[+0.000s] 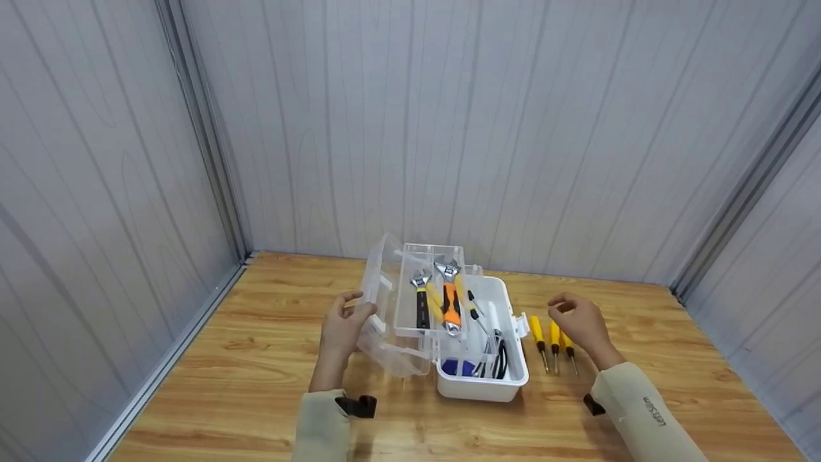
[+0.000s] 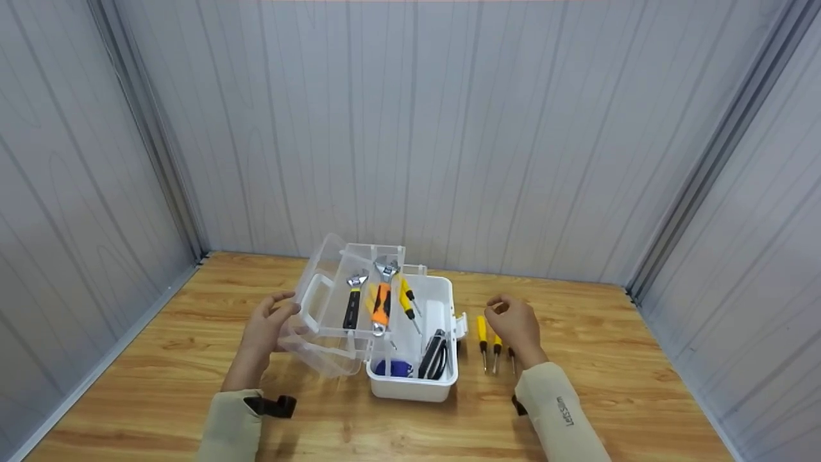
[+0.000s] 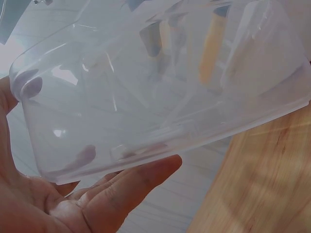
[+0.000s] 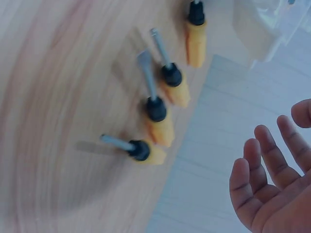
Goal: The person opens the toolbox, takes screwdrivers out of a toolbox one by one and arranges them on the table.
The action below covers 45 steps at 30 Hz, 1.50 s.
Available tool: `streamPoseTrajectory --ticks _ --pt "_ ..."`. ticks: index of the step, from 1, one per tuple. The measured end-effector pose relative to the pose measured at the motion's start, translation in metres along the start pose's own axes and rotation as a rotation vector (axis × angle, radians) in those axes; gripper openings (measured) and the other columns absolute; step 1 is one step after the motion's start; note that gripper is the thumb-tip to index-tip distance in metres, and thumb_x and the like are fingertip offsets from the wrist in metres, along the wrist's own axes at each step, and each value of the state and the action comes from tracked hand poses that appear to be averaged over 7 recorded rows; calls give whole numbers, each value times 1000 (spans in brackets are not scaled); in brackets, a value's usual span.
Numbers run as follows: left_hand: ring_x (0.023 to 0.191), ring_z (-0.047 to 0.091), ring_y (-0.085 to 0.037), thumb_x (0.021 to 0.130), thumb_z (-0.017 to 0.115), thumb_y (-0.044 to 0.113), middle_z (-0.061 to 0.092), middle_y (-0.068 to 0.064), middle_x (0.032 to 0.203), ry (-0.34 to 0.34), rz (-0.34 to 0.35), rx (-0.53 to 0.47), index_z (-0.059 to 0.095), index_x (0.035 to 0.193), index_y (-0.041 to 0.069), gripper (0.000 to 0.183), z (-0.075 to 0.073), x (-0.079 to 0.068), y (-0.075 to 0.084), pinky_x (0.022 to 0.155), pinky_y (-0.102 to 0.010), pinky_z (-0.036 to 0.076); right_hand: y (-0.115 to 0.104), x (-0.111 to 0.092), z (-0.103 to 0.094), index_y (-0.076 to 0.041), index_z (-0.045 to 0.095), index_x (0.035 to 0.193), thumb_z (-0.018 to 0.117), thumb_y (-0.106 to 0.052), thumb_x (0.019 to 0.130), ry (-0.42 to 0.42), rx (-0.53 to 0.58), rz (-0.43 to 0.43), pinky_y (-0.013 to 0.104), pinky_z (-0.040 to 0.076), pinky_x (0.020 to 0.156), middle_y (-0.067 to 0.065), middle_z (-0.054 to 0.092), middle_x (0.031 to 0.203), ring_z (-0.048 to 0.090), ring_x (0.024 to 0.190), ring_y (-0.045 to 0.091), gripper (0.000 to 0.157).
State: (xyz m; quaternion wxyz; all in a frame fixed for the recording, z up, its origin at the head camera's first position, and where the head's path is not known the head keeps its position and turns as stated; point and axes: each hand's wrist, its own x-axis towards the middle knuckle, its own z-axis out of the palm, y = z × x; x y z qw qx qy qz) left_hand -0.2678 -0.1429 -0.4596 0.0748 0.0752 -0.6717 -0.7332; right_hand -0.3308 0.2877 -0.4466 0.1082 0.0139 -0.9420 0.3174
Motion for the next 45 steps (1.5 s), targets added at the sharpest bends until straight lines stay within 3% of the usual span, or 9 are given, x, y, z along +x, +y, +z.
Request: streamPoseTrajectory --ticks 9,23,30,35,38,45 --pt "86 63 -25 84 66 27 64 -16 109 -3 -12 14 56 127 14 46 -1 -1 -2 61 -32 54 -17 -3 6 -12 68 109 60 -21 88 -14 41 -27 30 45 55 18 68 105 58 76 24 25" --pt "90 65 -30 84 66 26 64 -19 112 2 -9 16 55 129 13 48 -1 -2 -1 62 -35 55 -47 -5 26 -14 70 109 65 -23 88 -20 78 -109 32 48 73 10 69 102 61 90 25 24" --pt "92 65 -31 84 66 25 64 -19 112 5 -10 0 56 128 12 48 -1 -2 -1 62 -36 55 -63 -5 36 -15 72 103 65 -20 87 -7 101 -167 29 46 61 9 69 96 58 74 20 18" --pt "92 65 -31 84 66 26 64 -19 114 -1 -25 -1 55 129 13 48 0 -3 -1 62 -36 56 -71 -5 43 -13 71 102 67 -17 86 -41 94 -238 26 44 62 6 70 94 55 71 16 18" --pt "92 65 -31 84 65 27 63 -18 115 -9 -29 3 55 129 14 48 0 -3 -1 62 -36 56 -76 -6 46 -12 71 101 68 -14 85 -60 96 -293 25 44 63 5 71 93 56 72 16 17" --pt "88 64 -29 85 66 29 63 -17 114 -10 -20 7 55 129 15 47 -1 -1 0 59 -35 55 -87 -6 55 -11 71 101 67 -11 85 -130 176 -374 31 46 75 4 71 99 61 92 27 17"
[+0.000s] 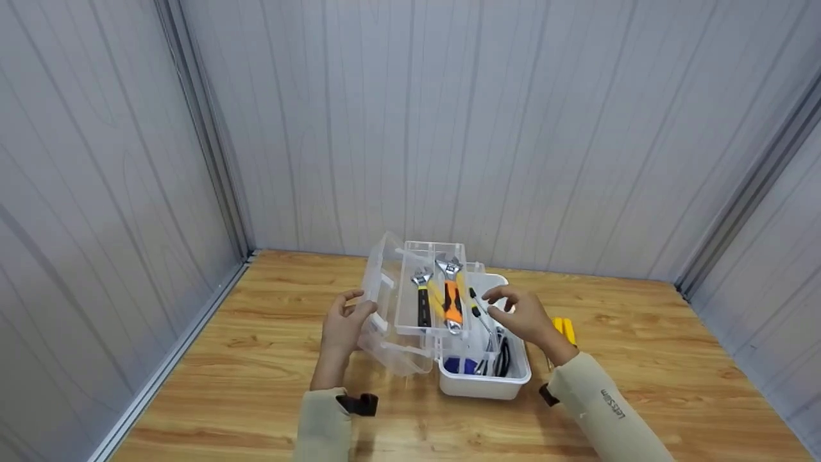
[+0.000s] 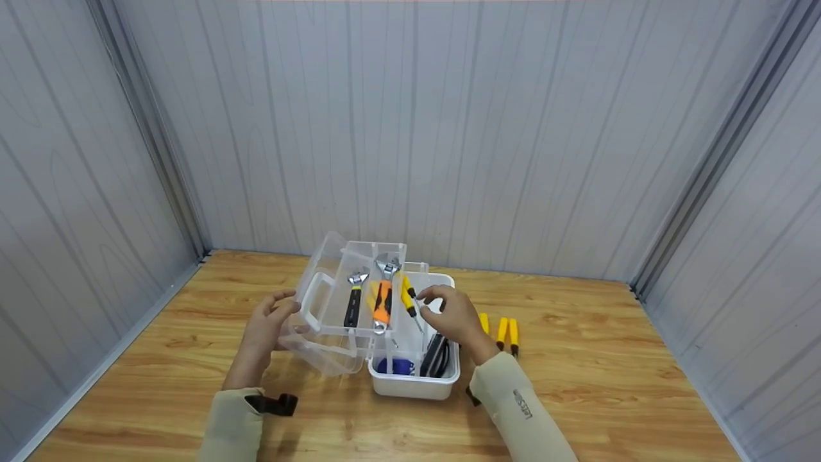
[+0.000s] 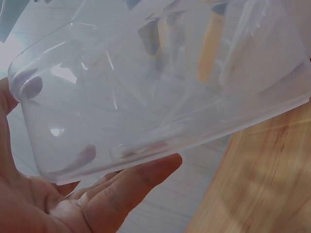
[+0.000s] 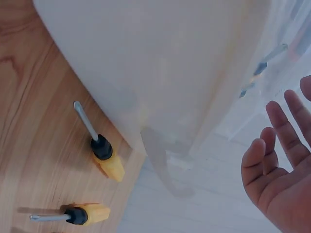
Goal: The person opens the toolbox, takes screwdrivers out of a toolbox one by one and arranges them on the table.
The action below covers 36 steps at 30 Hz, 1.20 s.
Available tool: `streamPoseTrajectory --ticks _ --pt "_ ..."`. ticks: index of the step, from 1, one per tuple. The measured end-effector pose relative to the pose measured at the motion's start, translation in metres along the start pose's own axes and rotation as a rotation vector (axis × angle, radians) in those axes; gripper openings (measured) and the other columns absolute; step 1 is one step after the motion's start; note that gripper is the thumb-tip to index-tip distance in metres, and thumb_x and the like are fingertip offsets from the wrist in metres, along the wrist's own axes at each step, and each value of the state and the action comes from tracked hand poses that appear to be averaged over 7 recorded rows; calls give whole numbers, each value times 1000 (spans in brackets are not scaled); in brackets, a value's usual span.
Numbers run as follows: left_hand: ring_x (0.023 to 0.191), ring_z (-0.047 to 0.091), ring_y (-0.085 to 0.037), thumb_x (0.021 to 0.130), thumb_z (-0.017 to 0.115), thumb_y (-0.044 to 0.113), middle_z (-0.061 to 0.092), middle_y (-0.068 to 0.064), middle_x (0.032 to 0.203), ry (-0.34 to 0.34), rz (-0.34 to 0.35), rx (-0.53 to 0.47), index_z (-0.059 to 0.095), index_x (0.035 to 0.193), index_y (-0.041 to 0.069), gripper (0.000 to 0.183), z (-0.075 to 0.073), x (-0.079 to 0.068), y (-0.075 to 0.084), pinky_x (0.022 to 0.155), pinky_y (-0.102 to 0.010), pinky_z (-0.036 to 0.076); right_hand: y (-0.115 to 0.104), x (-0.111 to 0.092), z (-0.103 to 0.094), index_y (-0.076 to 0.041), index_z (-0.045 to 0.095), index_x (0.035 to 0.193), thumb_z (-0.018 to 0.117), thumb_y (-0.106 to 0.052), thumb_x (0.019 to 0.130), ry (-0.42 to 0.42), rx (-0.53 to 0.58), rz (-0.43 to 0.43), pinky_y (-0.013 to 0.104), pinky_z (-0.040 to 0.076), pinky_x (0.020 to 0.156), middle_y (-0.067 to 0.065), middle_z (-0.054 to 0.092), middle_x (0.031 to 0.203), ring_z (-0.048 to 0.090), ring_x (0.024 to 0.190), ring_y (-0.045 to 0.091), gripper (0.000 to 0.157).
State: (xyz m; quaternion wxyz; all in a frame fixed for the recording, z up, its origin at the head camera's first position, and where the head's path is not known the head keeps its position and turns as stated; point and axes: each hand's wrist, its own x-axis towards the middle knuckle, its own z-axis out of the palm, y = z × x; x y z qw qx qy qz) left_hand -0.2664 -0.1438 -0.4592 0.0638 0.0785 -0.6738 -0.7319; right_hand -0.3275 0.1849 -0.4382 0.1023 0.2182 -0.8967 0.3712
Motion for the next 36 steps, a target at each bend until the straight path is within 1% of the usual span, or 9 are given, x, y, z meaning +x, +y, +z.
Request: streamPoseTrajectory --ticks 6,10,13,15,20,24,28,32,36 --pt "90 64 -29 85 66 29 62 -17 115 3 -2 -1 55 129 15 47 0 2 0 60 -34 54 -4 3 6 -14 71 107 67 -13 86 -74 -25 -42 37 46 79 3 70 106 61 97 23 21" --pt "90 64 -28 85 66 29 62 -17 115 3 -7 -1 55 129 15 47 -1 1 0 60 -34 54 -7 5 10 -14 71 110 66 -14 87 -110 -70 -44 36 46 77 4 69 108 61 96 25 23" --pt "89 64 -27 85 67 30 63 -16 115 7 -5 7 55 129 16 47 -1 1 0 60 -34 54 -7 6 13 -15 71 110 67 -18 87 -122 -125 -35 36 48 78 3 68 108 61 96 24 23" --pt "89 64 -27 85 66 30 63 -16 116 6 -4 14 55 129 16 48 -1 1 0 60 -34 54 -6 7 15 -16 72 109 67 -19 87 -125 -154 -40 40 51 82 1 69 107 62 98 23 23" --pt "91 65 -28 85 66 29 64 -17 115 3 -1 14 55 130 15 49 0 1 0 63 -35 55 -6 7 18 -17 74 103 71 -20 84 -120 -160 -34 46 49 90 -2 69 100 61 96 19 19" --pt "90 64 -27 85 66 28 65 -16 113 8 9 18 55 129 14 48 0 0 1 64 -33 54 -4 8 20 -18 74 97 73 -20 82 -114 -175 -49 43 47 86 -4 67 93 58 90 16 16" --pt "90 63 -26 85 65 28 65 -16 112 8 12 27 55 129 12 48 1 0 2 66 -31 52 -3 10 21 -15 73 95 73 -18 79 -129 -209 -63 40 46 83 -3 66 90 58 88 19 16" --pt "90 64 -27 85 65 27 65 -16 111 6 6 15 55 129 11 48 1 0 1 66 -31 53 -7 12 21 -15 72 95 74 -19 78 -166 -247 -28 40 45 80 -3 66 91 56 88 22 17" --pt "91 64 -28 85 65 27 65 -16 109 10 9 7 55 128 11 47 1 1 -1 67 -31 53 -11 13 21 -17 71 94 74 -24 79 -201 -318 -1 37 43 75 -5 65 91 50 84 19 17"
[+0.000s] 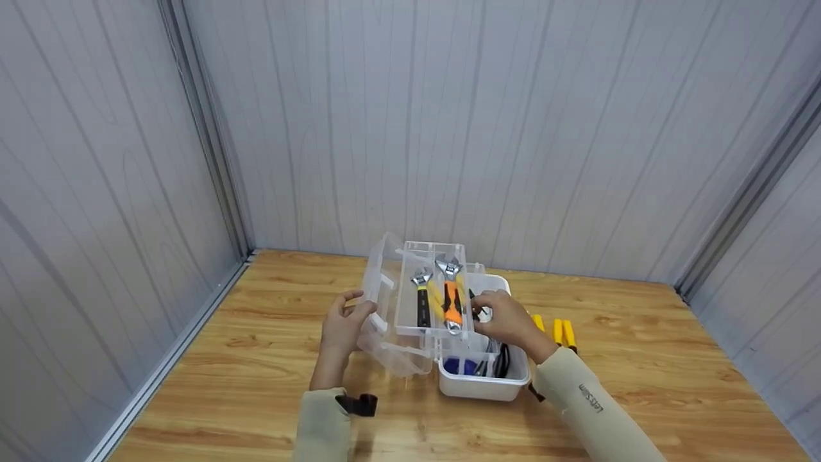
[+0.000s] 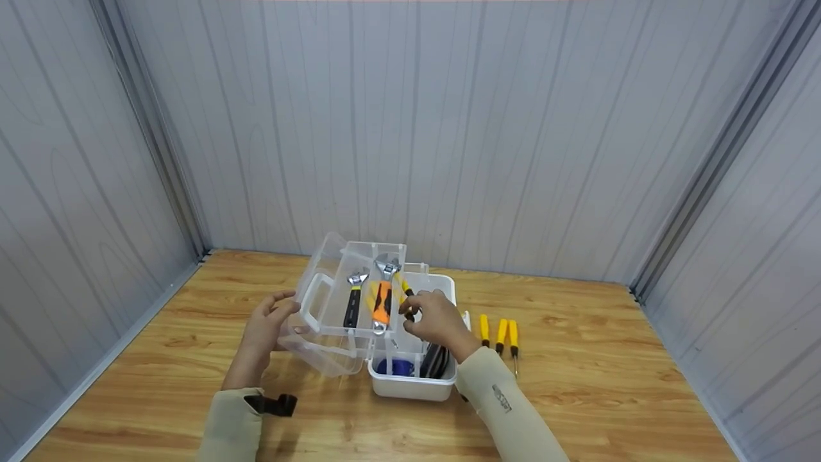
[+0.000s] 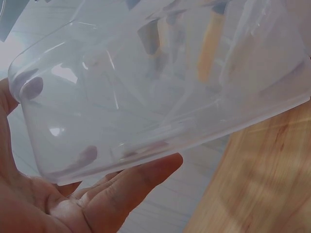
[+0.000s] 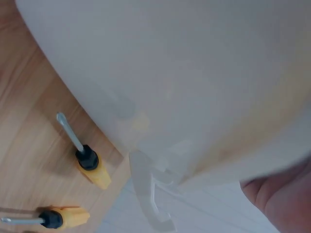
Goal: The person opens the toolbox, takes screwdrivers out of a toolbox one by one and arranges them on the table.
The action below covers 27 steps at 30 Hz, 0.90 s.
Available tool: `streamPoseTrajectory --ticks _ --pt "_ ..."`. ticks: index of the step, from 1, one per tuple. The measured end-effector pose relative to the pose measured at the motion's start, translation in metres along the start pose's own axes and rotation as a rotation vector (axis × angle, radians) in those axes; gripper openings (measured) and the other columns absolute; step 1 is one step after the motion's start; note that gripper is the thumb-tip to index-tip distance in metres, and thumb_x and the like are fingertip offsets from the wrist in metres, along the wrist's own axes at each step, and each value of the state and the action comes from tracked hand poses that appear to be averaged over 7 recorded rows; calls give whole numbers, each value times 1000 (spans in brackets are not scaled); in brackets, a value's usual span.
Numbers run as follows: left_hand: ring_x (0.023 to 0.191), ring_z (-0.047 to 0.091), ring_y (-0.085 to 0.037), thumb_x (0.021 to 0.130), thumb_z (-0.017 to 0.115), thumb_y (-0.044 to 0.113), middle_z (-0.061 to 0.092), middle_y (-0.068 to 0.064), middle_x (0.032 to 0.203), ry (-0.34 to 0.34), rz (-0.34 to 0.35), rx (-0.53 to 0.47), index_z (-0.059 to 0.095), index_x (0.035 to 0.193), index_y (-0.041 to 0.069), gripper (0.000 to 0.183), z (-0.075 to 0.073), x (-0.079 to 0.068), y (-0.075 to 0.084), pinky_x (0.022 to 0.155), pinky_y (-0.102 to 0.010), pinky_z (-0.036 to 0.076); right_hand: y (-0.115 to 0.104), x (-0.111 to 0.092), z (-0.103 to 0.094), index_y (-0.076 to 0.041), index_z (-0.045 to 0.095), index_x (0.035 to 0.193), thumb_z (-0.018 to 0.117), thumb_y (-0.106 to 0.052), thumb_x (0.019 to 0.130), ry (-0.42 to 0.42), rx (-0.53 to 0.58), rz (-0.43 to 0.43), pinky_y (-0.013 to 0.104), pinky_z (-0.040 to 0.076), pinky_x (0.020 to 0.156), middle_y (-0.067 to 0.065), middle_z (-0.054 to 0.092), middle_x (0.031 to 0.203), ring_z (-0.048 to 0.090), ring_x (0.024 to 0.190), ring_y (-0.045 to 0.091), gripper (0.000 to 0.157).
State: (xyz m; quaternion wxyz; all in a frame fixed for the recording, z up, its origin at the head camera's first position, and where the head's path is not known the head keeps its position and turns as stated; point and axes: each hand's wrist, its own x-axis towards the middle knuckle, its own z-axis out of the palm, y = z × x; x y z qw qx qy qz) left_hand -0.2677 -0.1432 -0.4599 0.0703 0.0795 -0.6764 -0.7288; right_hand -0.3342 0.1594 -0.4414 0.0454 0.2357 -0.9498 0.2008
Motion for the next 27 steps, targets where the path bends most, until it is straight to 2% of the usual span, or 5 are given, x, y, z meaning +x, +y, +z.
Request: streamPoseTrajectory --ticks 10,15,20,23,27 --pt "86 65 -27 84 65 25 66 -17 105 13 -13 -1 55 128 10 47 1 1 0 64 -31 54 -1 0 -1 -19 71 90 72 -24 79 2 -80 -5 31 39 69 -8 61 84 45 78 16 12" --pt "86 63 -24 85 65 27 66 -15 106 15 -10 8 55 127 11 47 0 1 0 64 -29 51 2 -1 2 -19 73 92 71 -23 79 45 -59 -23 30 38 69 -9 63 85 45 77 15 13" --pt "80 57 -20 86 63 29 65 -12 107 1 -15 19 55 128 14 45 0 0 2 57 -29 49 3 -3 3 -18 73 88 71 -19 78 114 -28 -90 30 39 68 -7 65 81 53 77 21 10" --pt "81 57 -20 86 62 29 65 -12 108 2 -18 21 55 128 14 45 0 -1 1 57 -30 49 4 -6 4 -17 73 87 71 -18 77 132 4 -101 32 41 71 -6 66 80 58 79 25 10" --pt "83 59 -21 85 64 30 65 -13 108 13 -20 37 55 128 14 46 1 0 0 61 -30 50 6 -7 5 -16 74 88 71 -16 78 143 61 -95 38 47 77 -5 68 82 61 81 22 11"
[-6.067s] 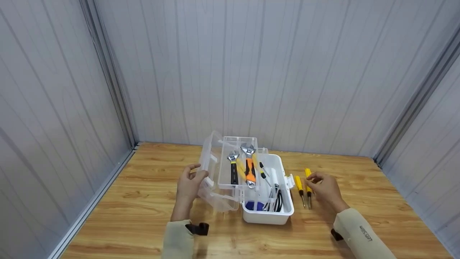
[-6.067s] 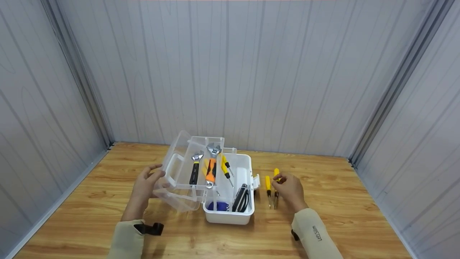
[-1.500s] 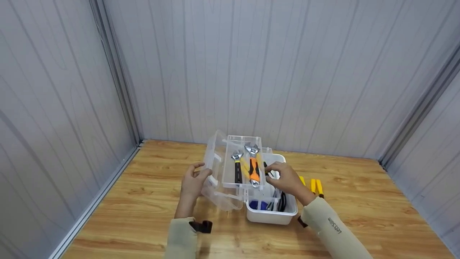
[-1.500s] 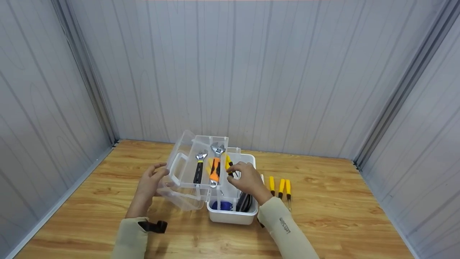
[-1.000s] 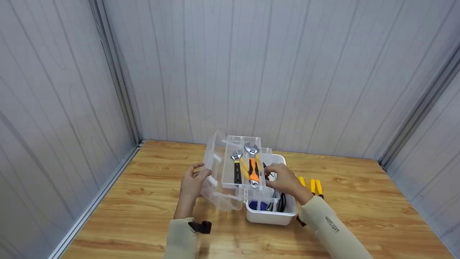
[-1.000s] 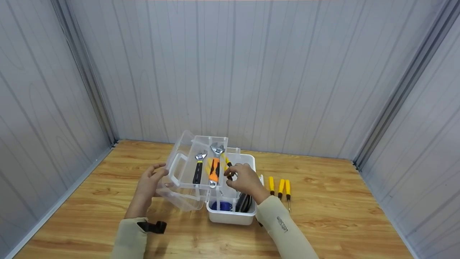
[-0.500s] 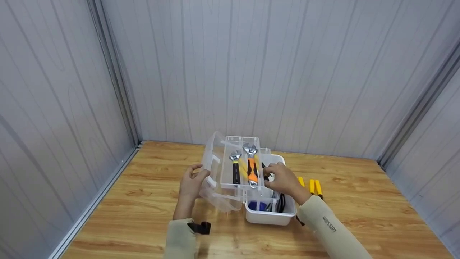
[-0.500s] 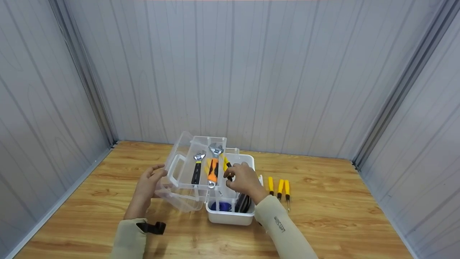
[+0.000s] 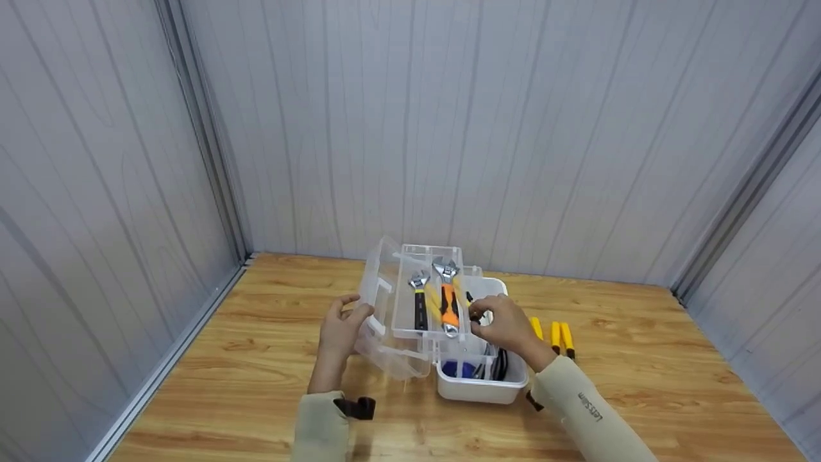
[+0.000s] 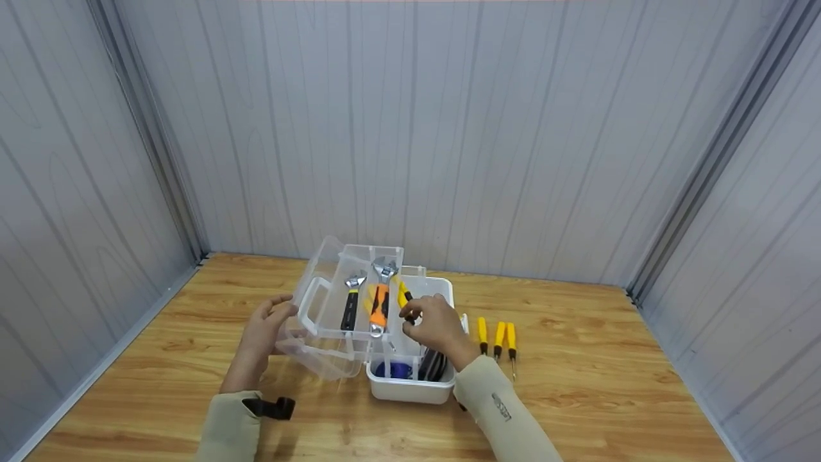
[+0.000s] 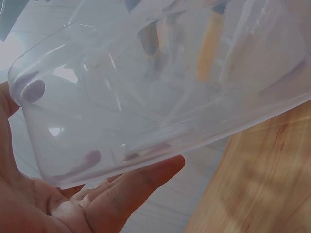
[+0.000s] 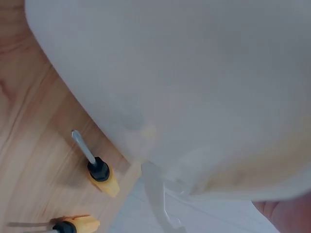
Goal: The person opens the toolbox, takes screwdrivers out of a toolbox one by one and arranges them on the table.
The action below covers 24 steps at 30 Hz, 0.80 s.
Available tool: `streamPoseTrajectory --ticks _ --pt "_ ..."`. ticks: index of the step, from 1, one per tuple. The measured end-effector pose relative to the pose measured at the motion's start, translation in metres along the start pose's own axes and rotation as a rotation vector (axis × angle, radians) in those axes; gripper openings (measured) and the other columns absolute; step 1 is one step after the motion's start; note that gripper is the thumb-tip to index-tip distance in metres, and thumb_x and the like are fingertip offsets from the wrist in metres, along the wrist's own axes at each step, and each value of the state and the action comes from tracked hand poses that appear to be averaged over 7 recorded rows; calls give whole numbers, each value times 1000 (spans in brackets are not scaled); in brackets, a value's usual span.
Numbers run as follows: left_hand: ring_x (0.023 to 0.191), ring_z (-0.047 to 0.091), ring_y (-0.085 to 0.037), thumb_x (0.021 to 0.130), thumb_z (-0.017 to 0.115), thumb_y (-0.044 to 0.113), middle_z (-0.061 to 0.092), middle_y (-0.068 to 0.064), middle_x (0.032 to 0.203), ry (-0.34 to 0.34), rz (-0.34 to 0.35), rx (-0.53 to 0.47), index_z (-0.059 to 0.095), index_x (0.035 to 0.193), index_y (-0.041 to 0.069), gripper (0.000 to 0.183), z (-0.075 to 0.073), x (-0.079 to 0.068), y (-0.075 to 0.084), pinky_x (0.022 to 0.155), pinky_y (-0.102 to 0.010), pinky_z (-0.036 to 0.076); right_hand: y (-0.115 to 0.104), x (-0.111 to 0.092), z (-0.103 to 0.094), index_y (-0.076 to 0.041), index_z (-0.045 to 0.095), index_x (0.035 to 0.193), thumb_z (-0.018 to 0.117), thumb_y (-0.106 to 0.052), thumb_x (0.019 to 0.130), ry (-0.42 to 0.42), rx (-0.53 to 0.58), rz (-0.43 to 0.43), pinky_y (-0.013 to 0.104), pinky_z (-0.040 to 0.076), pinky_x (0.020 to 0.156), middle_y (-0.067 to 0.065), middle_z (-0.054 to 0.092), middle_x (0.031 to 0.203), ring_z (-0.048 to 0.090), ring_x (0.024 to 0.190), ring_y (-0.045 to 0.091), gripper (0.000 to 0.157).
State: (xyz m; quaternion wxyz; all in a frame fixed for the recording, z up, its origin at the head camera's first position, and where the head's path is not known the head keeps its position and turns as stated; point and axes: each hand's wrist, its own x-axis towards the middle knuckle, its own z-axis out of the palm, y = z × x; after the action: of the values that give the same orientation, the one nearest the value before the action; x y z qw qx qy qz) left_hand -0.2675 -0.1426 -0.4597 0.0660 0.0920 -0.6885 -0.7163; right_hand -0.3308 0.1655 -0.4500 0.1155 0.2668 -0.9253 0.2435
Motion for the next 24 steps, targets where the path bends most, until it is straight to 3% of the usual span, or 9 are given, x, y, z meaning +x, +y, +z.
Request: streamPoseTrajectory --ticks 3,6,10,24 --pt "82 58 -20 84 64 30 65 -13 108 6 -3 14 56 127 15 46 1 0 0 60 -29 49 3 -1 1 -16 74 89 71 -14 79 8 73 15 43 51 78 -5 69 83 61 80 17 11" --pt "81 58 -20 84 64 30 65 -13 107 8 -6 12 55 128 15 47 1 0 0 60 -29 49 4 -1 1 -16 73 90 71 -13 80 16 164 54 35 50 71 -3 71 84 62 80 18 10" --pt "86 61 -22 84 64 30 64 -15 111 1 -17 2 53 130 15 49 1 0 0 63 -30 51 2 -3 -1 -17 72 91 71 -13 83 32 255 97 23 40 64 -1 72 85 62 80 18 10" --pt "86 61 -23 87 62 31 64 -15 111 -13 -25 -6 51 131 15 49 0 0 1 59 -32 52 1 -11 -15 -14 73 94 71 -11 83 88 299 132 22 39 68 1 73 88 62 81 13 11"
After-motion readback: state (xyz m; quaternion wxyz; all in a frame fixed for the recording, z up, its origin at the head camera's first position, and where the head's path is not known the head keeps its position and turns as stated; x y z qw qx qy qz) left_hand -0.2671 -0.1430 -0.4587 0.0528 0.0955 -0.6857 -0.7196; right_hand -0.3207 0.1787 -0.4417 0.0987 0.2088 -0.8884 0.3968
